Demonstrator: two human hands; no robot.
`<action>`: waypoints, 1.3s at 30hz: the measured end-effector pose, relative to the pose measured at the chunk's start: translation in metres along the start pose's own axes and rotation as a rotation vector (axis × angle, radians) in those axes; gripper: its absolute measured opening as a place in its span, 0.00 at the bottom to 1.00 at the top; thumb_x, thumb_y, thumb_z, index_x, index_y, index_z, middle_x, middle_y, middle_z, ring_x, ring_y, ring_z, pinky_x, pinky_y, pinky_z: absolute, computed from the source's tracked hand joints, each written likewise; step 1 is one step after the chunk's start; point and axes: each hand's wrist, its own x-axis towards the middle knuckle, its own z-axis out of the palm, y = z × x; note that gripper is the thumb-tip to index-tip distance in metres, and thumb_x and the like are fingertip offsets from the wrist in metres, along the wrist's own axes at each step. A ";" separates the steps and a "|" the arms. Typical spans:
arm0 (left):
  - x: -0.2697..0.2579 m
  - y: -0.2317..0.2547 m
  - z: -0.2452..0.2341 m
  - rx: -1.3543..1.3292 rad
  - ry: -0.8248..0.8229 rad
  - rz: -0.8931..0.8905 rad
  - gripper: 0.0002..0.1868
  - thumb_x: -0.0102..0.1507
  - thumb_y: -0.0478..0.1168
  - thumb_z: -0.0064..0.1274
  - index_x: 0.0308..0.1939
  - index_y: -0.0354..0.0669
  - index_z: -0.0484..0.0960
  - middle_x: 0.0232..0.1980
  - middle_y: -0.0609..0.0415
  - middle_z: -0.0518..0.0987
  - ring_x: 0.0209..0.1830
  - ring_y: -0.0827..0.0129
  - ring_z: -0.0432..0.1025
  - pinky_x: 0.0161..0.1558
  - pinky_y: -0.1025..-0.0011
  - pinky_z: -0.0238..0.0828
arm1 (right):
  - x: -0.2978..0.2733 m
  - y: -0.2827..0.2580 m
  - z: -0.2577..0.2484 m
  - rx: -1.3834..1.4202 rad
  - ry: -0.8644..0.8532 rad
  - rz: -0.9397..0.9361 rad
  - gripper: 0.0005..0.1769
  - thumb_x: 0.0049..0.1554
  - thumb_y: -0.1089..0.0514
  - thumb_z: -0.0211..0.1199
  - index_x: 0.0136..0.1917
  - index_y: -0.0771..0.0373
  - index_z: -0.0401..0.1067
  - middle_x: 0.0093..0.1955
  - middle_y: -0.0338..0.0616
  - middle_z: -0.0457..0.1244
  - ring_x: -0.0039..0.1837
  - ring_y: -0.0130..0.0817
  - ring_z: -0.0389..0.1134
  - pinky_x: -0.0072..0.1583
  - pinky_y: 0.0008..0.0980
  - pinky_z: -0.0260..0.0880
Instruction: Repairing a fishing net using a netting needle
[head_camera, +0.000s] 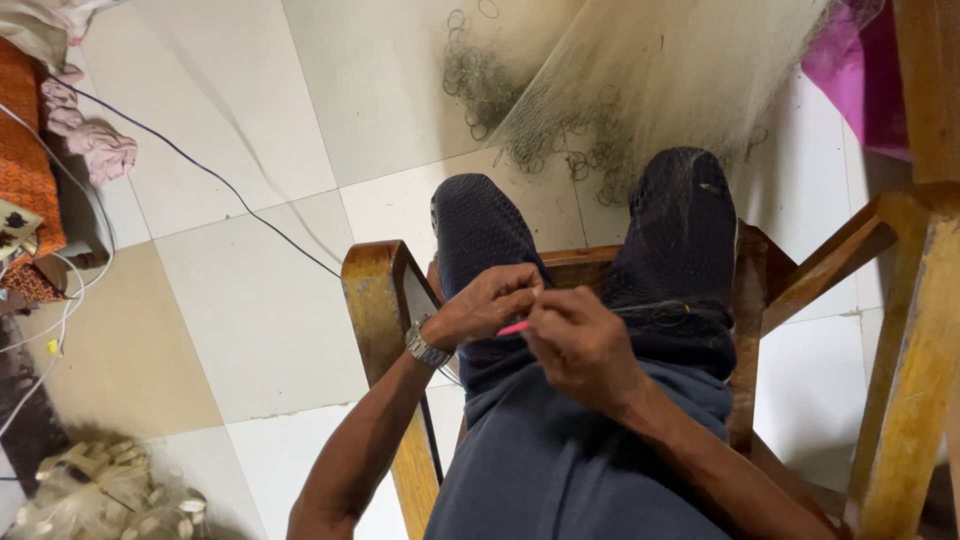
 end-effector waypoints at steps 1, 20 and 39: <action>0.001 -0.001 -0.001 0.002 -0.003 0.001 0.07 0.61 0.39 0.45 0.30 0.40 0.72 0.21 0.56 0.70 0.23 0.75 0.64 0.25 0.77 0.64 | 0.001 -0.006 0.004 -0.003 0.002 0.001 0.04 0.50 0.60 0.60 0.34 0.60 0.71 0.39 0.40 0.62 0.39 0.36 0.65 0.39 0.29 0.67; -0.009 0.020 0.001 0.088 -0.106 0.050 0.10 0.63 0.43 0.39 0.29 0.45 0.69 0.31 0.53 0.80 0.26 0.77 0.69 0.29 0.79 0.67 | 0.030 -0.102 0.030 0.507 -0.281 -0.439 0.06 0.57 0.71 0.47 0.42 0.66 0.64 0.40 0.47 0.62 0.35 0.38 0.59 0.37 0.33 0.57; -0.017 0.029 0.009 0.289 0.028 0.122 0.07 0.56 0.33 0.50 0.30 0.47 0.67 0.26 0.63 0.67 0.23 0.80 0.58 0.26 0.77 0.56 | 0.079 0.011 -0.106 1.015 0.579 0.441 0.07 0.60 0.57 0.59 0.44 0.53 0.61 0.37 0.41 0.60 0.29 0.22 0.58 0.26 0.17 0.56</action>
